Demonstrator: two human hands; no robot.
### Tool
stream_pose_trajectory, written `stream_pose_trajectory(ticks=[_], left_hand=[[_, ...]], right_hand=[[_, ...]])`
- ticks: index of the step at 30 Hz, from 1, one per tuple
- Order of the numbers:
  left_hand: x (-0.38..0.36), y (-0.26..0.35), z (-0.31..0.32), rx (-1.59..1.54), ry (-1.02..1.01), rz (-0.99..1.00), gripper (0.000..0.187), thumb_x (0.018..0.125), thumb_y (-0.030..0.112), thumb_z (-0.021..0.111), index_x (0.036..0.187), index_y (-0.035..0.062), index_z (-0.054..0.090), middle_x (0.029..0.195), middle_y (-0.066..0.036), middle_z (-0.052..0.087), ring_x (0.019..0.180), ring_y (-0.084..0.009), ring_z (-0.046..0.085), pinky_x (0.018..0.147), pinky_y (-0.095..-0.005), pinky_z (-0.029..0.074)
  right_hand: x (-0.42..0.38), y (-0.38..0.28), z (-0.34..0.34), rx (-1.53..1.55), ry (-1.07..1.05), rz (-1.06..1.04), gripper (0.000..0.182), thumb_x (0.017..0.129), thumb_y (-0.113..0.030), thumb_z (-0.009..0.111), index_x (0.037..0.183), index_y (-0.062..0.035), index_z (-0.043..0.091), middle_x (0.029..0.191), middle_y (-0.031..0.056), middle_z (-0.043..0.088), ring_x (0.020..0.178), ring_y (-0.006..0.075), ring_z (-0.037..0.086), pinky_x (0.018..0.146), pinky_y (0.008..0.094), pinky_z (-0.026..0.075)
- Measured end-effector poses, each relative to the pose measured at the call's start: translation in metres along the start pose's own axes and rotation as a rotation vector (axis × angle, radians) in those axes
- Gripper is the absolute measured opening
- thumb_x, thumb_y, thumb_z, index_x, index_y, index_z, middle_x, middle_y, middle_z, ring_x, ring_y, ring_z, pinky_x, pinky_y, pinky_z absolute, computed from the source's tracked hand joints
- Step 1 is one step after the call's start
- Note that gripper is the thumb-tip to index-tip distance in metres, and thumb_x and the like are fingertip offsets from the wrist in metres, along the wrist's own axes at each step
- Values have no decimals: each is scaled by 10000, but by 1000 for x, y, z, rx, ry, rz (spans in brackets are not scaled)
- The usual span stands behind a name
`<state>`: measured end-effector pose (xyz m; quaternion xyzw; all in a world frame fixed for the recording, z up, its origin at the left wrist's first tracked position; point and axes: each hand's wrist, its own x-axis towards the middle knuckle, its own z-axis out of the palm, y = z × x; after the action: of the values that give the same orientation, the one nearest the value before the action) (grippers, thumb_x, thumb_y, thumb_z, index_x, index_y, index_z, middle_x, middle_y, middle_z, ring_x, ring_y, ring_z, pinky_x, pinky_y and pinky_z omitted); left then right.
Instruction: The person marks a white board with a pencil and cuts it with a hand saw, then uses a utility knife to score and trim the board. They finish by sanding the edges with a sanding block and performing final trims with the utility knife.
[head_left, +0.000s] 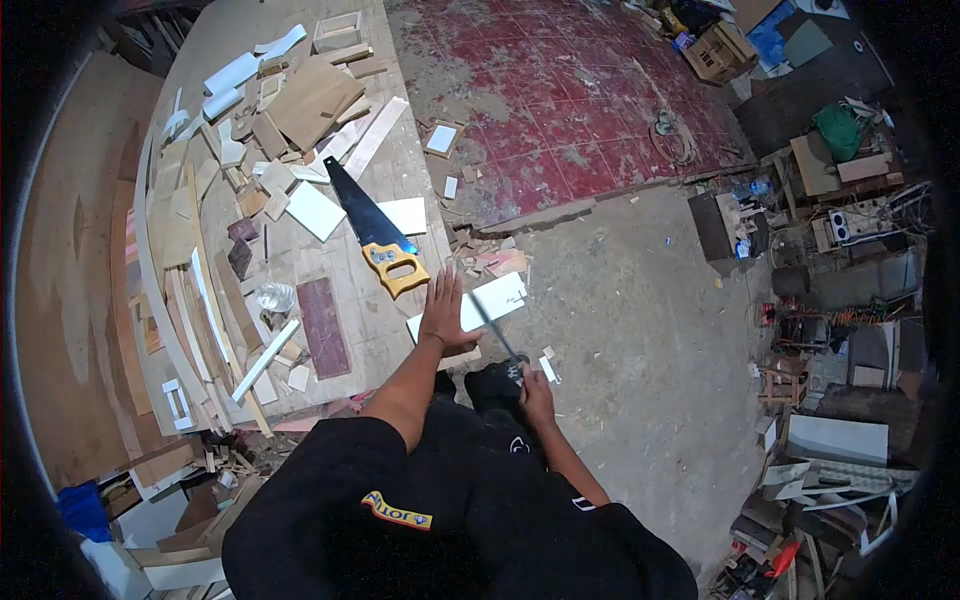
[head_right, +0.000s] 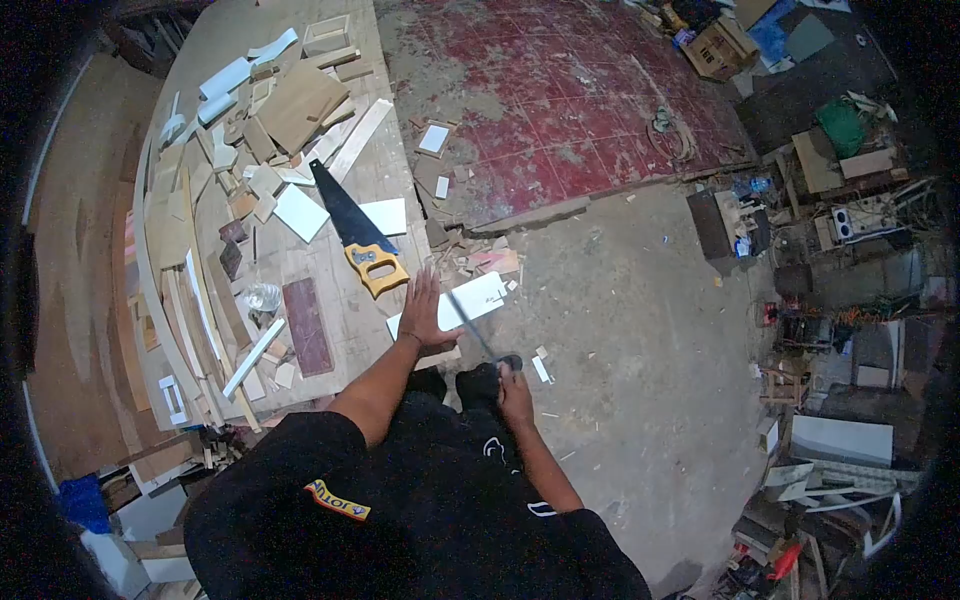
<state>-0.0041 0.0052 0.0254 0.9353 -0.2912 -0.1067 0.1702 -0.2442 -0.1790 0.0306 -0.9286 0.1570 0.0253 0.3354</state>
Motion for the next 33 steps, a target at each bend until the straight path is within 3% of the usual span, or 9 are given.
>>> stream_pose_trajectory(ticks=[5, 7, 11, 17, 20, 23, 24, 27, 33], left_hand=[[2, -5, 6, 43, -49, 17, 1337, 639, 741, 742, 1563, -65, 209, 1658, -287, 117, 1551, -421, 112, 1254, -567, 72], [1, -7, 1, 26, -64, 39, 1294, 637, 711, 763, 1551, -47, 251, 1650, -285, 149, 1544, -425, 139, 1247, -583, 87], [-3, -23, 3, -27, -169, 70, 1180, 621, 598, 840, 1515, 3, 349, 1630, -268, 228, 1526, -431, 204, 1235, -616, 110], [-12, -17, -7, -19, -14, 131, 918, 599, 439, 865, 1351, 26, 539, 1213, -172, 613, 1166, -375, 574, 974, -520, 447], [8, -12, -18, -341, -284, -63, 636, 669, 503, 813, 1106, 48, 737, 1084, -243, 697, 1001, -392, 679, 850, -478, 546], [31, -30, 12, -652, -576, -107, 702, 675, 568, 803, 1040, -29, 745, 1042, -283, 720, 911, -396, 718, 818, -426, 561], [26, -19, -7, -567, -492, -395, 791, 681, 608, 799, 988, -117, 720, 1017, -317, 717, 879, -407, 728, 805, -422, 558], [24, -12, -25, -565, -412, -446, 842, 685, 634, 789, 950, -160, 705, 999, -338, 710, 902, -409, 729, 804, -430, 561], [13, -8, -23, -386, -405, -353, 788, 678, 628, 790, 1021, -79, 726, 1041, -295, 712, 971, -408, 711, 842, -478, 562]], right_hand=[[-16, 67, 27, -105, 247, 127, 321, 969, -55, 526, 1278, -12, 604, 1048, 244, 624, 972, 435, 609, 887, 493, 491], [-10, 76, 15, -123, 348, 488, 298, 957, -62, 564, 1233, 18, 643, 1010, 266, 609, 957, 440, 609, 840, 512, 489], [-9, 87, -10, -135, 430, 414, 321, 957, -69, 571, 1260, 24, 625, 972, 273, 609, 928, 442, 606, 819, 506, 487], [-8, 87, -18, -97, 461, 433, 307, 1006, -137, 519, 1252, 6, 634, 1058, 252, 651, 997, 437, 619, 880, 496, 494], [-7, 91, -7, -74, 462, 422, 308, 1006, -143, 519, 1244, 16, 633, 1069, 254, 658, 1010, 441, 617, 898, 501, 490], [-4, 76, -6, -58, 441, 424, 309, 1007, -158, 517, 1226, 22, 638, 1061, 260, 661, 1015, 444, 616, 907, 502, 488], [-5, 75, -6, -42, 426, 361, 336, 990, -114, 514, 1280, 26, 610, 1068, 288, 645, 1016, 462, 603, 897, 526, 480], [-1, 70, -5, -31, 426, 352, 322, 993, -121, 517, 1259, 29, 617, 1068, 284, 646, 1018, 462, 604, 900, 526, 480], [7, 58, -12, 45, 433, 380, 322, 1002, -136, 523, 1259, 31, 624, 1117, 263, 655, 1054, 446, 612, 926, 493, 490]])
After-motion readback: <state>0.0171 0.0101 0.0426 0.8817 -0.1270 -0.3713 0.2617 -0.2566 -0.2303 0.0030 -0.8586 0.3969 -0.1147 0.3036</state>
